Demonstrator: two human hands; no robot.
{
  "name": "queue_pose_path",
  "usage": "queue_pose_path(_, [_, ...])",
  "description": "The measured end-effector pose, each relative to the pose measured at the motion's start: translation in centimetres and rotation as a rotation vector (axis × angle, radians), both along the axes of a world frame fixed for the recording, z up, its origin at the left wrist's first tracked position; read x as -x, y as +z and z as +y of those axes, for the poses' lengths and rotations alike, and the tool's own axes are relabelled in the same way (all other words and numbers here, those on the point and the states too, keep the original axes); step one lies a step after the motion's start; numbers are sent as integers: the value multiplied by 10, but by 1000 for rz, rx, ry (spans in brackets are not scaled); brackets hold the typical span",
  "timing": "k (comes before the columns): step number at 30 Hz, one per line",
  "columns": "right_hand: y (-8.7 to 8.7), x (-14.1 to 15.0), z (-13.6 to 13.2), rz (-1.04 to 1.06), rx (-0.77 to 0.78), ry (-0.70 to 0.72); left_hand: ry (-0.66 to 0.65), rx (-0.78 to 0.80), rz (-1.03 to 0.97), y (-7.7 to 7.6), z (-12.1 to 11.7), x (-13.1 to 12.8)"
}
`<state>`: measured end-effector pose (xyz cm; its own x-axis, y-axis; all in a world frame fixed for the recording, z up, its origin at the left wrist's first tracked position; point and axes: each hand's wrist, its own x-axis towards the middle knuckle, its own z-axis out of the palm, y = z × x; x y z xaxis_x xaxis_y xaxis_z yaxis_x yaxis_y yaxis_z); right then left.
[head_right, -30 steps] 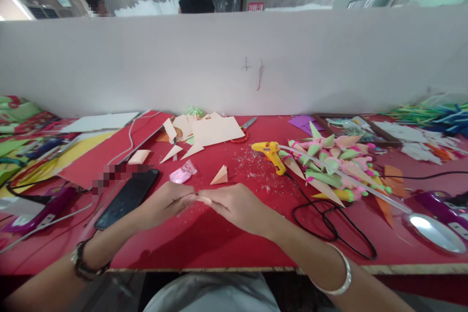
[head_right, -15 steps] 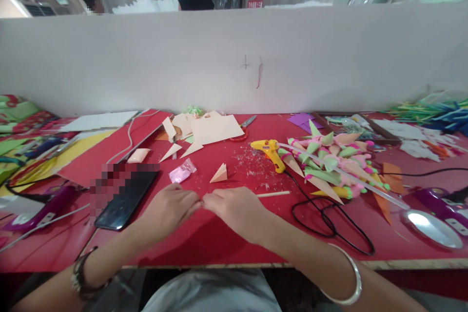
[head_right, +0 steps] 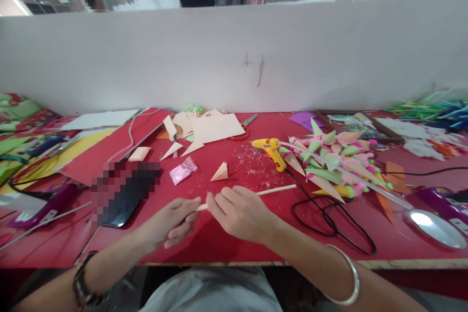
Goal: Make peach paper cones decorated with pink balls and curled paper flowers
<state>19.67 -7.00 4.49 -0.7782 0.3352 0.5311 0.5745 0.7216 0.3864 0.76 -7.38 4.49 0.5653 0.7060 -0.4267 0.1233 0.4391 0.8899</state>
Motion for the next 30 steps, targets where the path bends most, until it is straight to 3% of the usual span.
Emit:
queue_pose_path(6, [5,-5,1,-50,-71,125,80,328,-251,-5,-9,-2])
queue_pose_path(10, [2,-7,4,-90,-50,149,96,298,-225,-12,-9,-6])
queue_pose_path(13, [-6,-7,8,-79,3,119,51,33,-51,-16,-2,-6])
queue_pose_path(16, [-17,-6,14,-68,122,9,-46,-398,226,-15,10,-2])
queue_pose_path(20, [-31,-9,28,22,420,-226,-125,-1043,673,-12,32,12])
queue_pose_path(22, [-37,-11,37,141,574,-316,-117,-1290,955,-15,46,20])
queue_pose_path(25, [-45,-12,51,337,732,-352,-143,-1432,1236,-26,65,30])
queue_pose_path(30, [-47,-9,71,472,841,-326,-105,-1364,1377,-38,76,36])
